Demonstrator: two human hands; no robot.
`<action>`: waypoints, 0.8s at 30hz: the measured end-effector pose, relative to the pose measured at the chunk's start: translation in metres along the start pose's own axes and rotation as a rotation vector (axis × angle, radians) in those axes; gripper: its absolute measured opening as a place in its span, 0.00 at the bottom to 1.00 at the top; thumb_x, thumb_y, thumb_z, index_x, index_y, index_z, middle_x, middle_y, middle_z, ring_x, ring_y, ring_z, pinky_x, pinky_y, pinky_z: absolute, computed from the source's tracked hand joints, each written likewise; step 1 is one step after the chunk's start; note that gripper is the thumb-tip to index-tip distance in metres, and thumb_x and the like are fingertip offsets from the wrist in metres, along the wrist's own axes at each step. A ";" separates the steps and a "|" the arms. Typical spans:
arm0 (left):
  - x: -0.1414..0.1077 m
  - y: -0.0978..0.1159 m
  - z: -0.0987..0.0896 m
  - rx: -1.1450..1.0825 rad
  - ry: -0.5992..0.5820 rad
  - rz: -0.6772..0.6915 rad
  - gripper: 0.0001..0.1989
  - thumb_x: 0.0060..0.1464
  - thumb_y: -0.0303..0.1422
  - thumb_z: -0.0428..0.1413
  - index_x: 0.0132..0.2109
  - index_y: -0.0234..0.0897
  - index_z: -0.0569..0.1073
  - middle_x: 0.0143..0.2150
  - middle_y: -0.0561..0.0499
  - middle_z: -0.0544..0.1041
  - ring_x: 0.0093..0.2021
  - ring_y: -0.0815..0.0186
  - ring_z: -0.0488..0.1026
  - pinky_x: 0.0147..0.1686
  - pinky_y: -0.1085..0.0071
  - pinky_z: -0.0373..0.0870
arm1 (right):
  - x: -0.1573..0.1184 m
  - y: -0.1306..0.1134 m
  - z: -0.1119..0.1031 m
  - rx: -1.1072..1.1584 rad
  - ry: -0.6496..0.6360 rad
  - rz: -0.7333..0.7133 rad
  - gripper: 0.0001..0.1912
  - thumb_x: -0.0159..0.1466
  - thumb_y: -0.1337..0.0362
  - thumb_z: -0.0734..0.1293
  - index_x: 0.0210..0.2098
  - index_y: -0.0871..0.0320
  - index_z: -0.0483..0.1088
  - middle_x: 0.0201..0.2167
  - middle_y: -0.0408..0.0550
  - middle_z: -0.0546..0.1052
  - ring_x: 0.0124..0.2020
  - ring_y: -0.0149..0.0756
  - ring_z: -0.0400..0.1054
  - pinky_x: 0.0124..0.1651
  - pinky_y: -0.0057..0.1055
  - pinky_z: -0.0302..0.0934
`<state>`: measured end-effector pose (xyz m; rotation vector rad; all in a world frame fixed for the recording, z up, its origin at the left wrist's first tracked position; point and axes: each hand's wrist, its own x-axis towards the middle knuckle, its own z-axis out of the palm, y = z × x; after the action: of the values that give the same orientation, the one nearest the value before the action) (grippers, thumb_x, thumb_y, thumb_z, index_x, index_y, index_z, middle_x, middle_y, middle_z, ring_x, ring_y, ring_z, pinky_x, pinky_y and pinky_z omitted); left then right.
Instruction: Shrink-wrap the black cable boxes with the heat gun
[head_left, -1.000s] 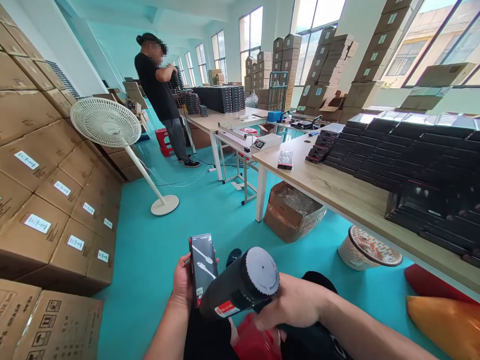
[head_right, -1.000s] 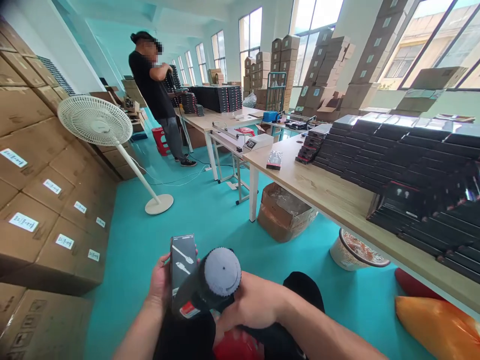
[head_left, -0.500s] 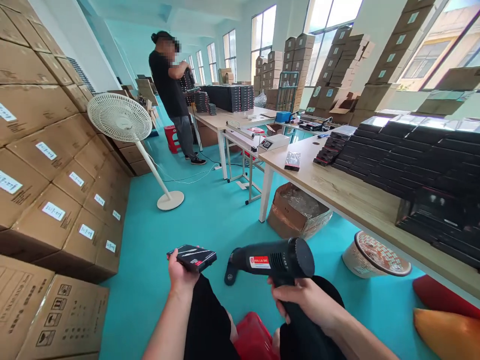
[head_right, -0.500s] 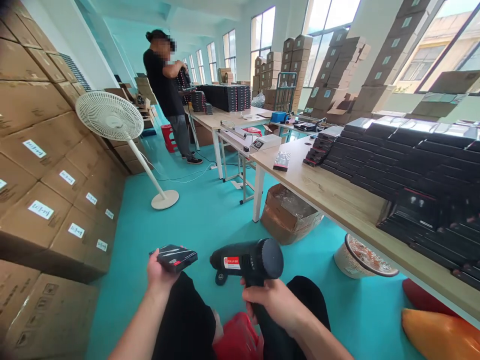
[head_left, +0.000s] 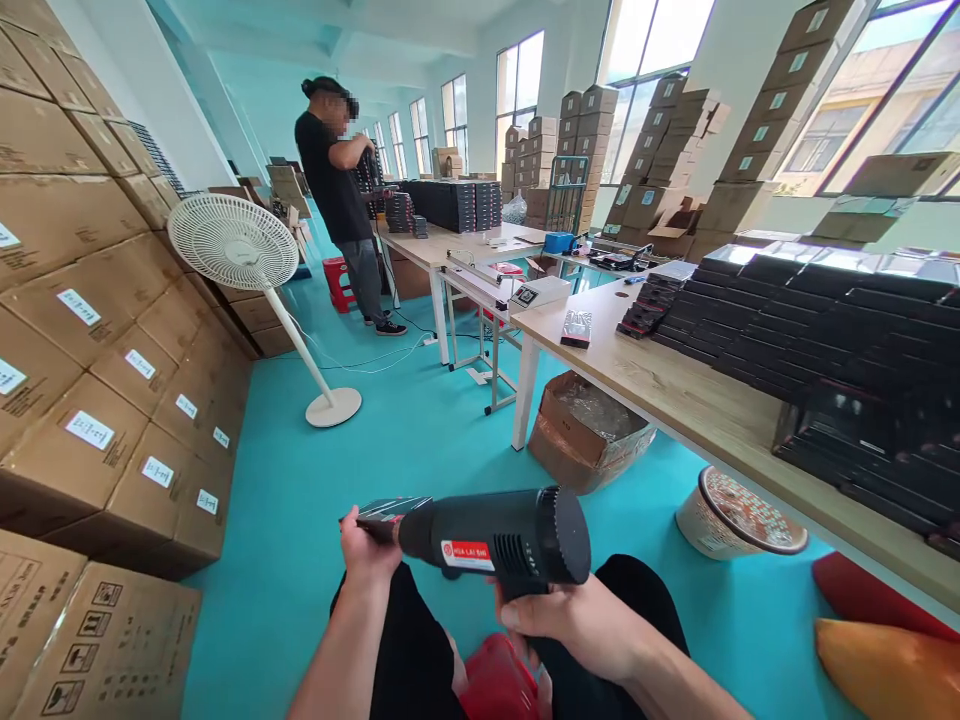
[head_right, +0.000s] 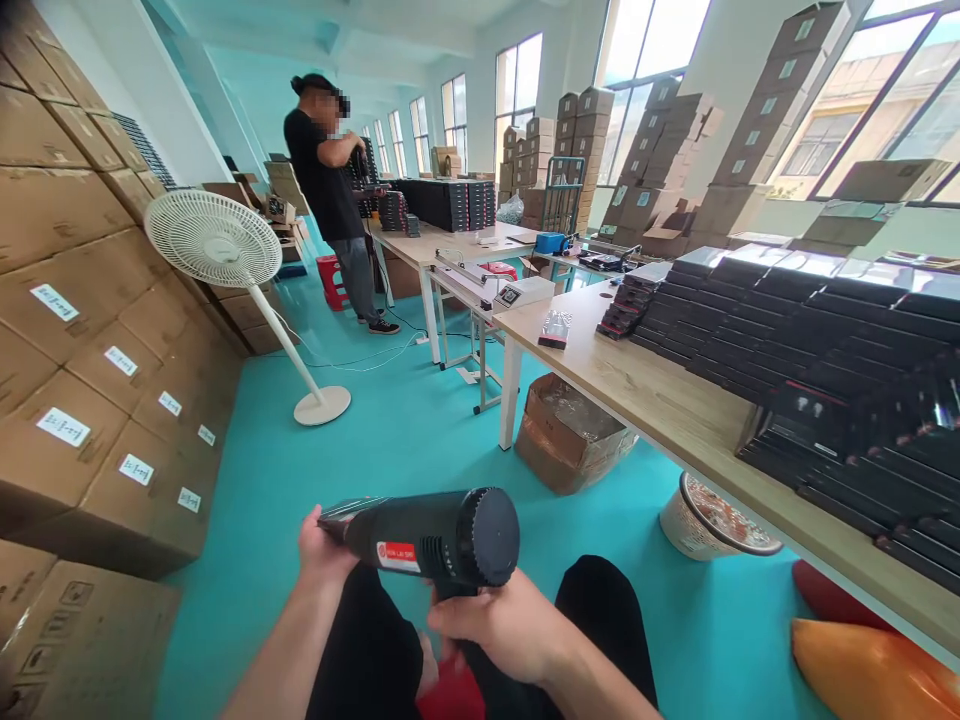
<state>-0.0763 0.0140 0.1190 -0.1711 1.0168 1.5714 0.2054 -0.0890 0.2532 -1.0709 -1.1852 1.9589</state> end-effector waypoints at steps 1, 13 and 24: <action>-0.002 -0.001 0.002 -0.013 0.011 0.002 0.23 0.66 0.43 0.44 0.55 0.33 0.72 0.40 0.42 0.79 0.35 0.54 0.79 0.38 0.54 0.79 | 0.001 0.002 -0.001 0.003 0.058 -0.017 0.13 0.54 0.56 0.73 0.33 0.59 0.74 0.19 0.41 0.73 0.22 0.34 0.64 0.31 0.35 0.59; -0.016 -0.010 0.015 -0.086 -0.006 -0.001 0.26 0.66 0.41 0.44 0.63 0.28 0.67 0.48 0.35 0.79 0.43 0.51 0.80 0.40 0.53 0.80 | 0.003 0.012 -0.014 0.212 0.231 -0.027 0.19 0.53 0.57 0.74 0.40 0.62 0.73 0.23 0.42 0.73 0.22 0.33 0.65 0.26 0.31 0.59; -0.026 -0.011 0.022 0.055 -0.073 0.011 0.19 0.55 0.31 0.48 0.50 0.28 0.74 0.38 0.38 0.81 0.37 0.51 0.81 0.37 0.52 0.80 | -0.026 0.022 -0.036 0.185 0.045 0.111 0.20 0.51 0.56 0.75 0.39 0.61 0.73 0.24 0.45 0.75 0.22 0.33 0.65 0.26 0.31 0.58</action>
<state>-0.0500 0.0090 0.1427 -0.0702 1.0042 1.5474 0.2476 -0.1038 0.2316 -1.0975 -0.9172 2.0716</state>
